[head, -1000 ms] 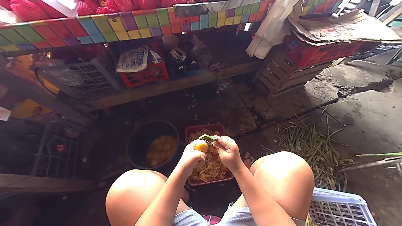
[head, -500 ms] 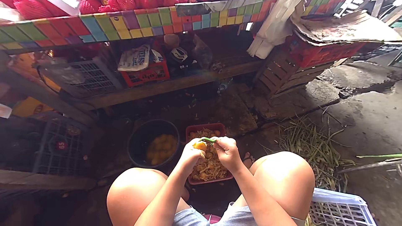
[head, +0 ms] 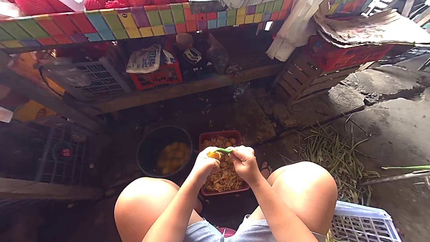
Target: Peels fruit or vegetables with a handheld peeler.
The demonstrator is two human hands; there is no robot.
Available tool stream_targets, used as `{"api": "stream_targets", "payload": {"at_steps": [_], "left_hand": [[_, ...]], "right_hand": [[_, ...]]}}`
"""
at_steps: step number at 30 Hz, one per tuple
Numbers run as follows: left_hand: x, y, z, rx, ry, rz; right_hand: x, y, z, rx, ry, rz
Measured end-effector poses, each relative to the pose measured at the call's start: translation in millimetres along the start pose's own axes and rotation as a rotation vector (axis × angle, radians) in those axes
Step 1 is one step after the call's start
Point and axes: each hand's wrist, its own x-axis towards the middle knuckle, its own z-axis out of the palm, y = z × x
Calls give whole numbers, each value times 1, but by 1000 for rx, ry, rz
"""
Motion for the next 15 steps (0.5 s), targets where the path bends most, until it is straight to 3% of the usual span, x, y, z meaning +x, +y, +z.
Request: {"api": "stream_targets", "payload": {"at_steps": [10,15], "left_hand": [[3,-2,2,-31,50,67],[2,1,1,21,32,80]], "right_hand": [[-6,-4,2,31,-77,68],[-1,-6,-1,178,26,190]]}}
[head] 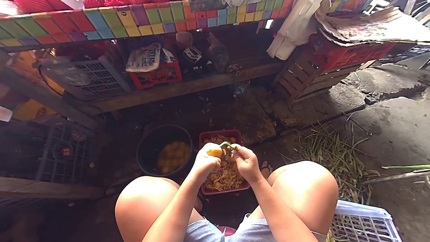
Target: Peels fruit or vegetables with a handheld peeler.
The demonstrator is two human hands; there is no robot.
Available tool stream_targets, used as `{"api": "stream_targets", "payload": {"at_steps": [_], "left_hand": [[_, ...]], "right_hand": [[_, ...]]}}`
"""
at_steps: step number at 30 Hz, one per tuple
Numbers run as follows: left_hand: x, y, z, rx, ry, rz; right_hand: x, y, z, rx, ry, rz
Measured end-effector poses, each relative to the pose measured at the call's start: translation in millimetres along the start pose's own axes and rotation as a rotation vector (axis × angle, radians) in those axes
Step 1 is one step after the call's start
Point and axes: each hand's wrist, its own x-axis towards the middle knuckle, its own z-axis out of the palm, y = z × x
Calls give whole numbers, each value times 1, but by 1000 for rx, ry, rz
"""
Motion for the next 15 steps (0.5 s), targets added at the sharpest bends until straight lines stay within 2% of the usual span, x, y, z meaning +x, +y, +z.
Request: {"api": "stream_targets", "payload": {"at_steps": [4,6,8,11,15], "left_hand": [[1,-4,0,85,-12,80],[3,-8,1,118,-10,141],[2,-7,3,132,-19,127],[2,-6,6,113,2,95],[8,-18,7,130,99,143]], "right_hand": [[9,-10,-8,234,141,252],[11,-16,-8,347,138,391],[10,-19,-6,437,69,482],[7,-19,-2,349,-35,428],[-3,-16,4,7,-62,147]]}}
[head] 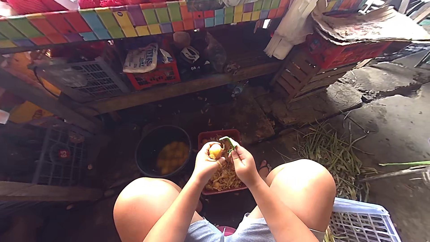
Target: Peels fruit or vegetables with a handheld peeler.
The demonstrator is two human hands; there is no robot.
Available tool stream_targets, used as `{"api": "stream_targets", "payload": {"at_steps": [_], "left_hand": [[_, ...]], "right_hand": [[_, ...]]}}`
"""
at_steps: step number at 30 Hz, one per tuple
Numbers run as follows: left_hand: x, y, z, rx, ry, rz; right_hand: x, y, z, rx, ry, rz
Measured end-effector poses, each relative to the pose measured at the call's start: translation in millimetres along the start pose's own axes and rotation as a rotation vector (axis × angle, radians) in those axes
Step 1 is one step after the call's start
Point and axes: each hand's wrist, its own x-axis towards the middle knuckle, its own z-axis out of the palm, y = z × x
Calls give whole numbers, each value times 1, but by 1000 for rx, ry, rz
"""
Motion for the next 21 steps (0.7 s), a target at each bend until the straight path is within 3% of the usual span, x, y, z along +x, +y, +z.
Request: {"api": "stream_targets", "payload": {"at_steps": [3,5,8,12,17,21], "left_hand": [[3,-10,3,75,43,31],[0,-4,5,128,40,-12],[-4,1,4,131,-5,-47],[-10,8,-2,91,-62,61],[-7,10,-2,126,-27,8],[-9,11,-5,209,-96,4]], "right_hand": [[-7,0,8,-179,27,-249],[-6,1,9,-252,29,-305],[0,9,-1,-309,6,-259],[8,18,-13,-297,22,-17],[-2,-2,-5,-144,-30,-225],[7,14,-10,-319,-25,-106]]}}
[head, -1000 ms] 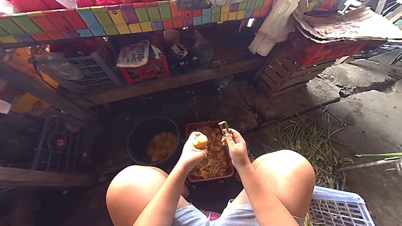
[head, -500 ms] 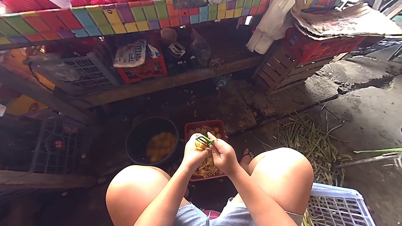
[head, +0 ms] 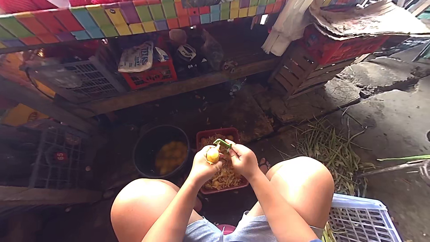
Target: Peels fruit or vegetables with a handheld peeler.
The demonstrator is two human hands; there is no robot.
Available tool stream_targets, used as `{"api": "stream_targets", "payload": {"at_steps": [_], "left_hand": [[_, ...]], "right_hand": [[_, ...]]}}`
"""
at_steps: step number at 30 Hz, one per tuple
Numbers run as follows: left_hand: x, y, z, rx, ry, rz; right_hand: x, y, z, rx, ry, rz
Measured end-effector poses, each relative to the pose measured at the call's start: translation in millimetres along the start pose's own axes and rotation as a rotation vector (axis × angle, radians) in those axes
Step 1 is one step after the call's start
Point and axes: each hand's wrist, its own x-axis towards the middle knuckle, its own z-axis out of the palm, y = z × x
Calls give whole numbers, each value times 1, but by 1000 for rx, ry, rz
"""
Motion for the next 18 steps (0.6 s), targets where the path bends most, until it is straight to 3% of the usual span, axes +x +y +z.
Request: {"api": "stream_targets", "payload": {"at_steps": [5,11,18], "left_hand": [[2,1,-5,46,-7,27],[7,4,0,322,-96,61],[5,16,6,146,-200,126]], "right_hand": [[4,-5,-4,102,42,50],[3,-11,-4,363,-96,174],[5,-23,-14,916,-6,407]]}}
